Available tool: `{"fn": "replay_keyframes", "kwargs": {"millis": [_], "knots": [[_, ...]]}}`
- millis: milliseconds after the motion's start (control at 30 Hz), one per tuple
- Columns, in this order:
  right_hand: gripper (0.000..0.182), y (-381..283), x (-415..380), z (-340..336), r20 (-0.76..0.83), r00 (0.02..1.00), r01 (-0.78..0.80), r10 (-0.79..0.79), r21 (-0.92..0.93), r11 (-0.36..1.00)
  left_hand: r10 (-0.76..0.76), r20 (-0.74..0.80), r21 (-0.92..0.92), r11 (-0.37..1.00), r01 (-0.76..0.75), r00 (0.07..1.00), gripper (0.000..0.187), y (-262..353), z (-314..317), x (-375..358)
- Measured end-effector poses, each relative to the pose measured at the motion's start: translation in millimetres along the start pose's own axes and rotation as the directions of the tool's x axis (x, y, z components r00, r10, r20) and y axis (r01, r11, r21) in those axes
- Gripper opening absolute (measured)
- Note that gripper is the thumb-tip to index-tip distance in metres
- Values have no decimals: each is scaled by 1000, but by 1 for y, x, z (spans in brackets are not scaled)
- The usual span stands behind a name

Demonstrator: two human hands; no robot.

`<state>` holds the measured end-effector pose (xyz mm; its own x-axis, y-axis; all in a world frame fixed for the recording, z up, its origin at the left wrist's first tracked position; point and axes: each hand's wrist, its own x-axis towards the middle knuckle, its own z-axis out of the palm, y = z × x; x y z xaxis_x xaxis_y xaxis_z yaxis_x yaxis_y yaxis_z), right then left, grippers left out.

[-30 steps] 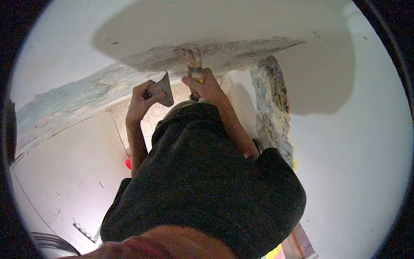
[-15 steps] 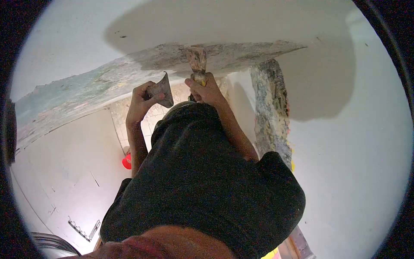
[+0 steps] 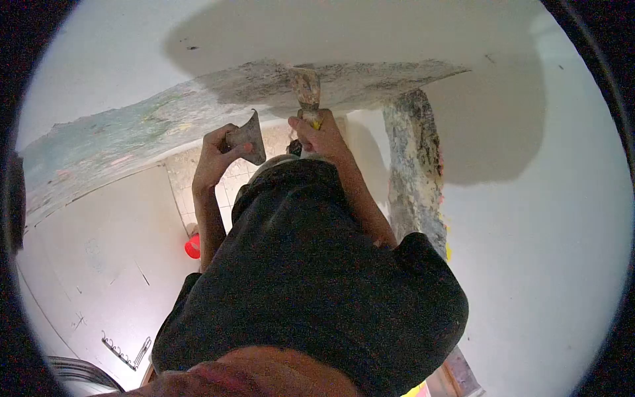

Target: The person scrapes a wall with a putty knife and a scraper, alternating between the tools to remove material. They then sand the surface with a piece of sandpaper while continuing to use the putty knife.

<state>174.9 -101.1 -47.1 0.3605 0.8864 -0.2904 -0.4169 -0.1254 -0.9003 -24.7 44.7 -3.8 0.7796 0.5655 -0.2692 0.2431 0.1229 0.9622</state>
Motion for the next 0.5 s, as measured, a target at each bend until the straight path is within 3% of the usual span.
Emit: {"fn": "replay_keyframes", "kwargs": {"millis": [100,200,400,500], "knots": [[27,-16,-7,2,-36,998,-53,50,-86,995,-26,17,11,1000,26,1000,18,5,2,-2],[28,-11,-10,-2,8,999,-47,47,44,998,-20,22,21,1000,20,1000,18,-1,0,-6],[26,-12,-11,-7,23,997,-69,69,3,998,-33,22,31,999,32,999,18,-1,1,-5],[28,-9,-3,-20,6,998,-59,60,-143,988,-19,48,-7,1000,20,999,18,-3,4,-2]]}}
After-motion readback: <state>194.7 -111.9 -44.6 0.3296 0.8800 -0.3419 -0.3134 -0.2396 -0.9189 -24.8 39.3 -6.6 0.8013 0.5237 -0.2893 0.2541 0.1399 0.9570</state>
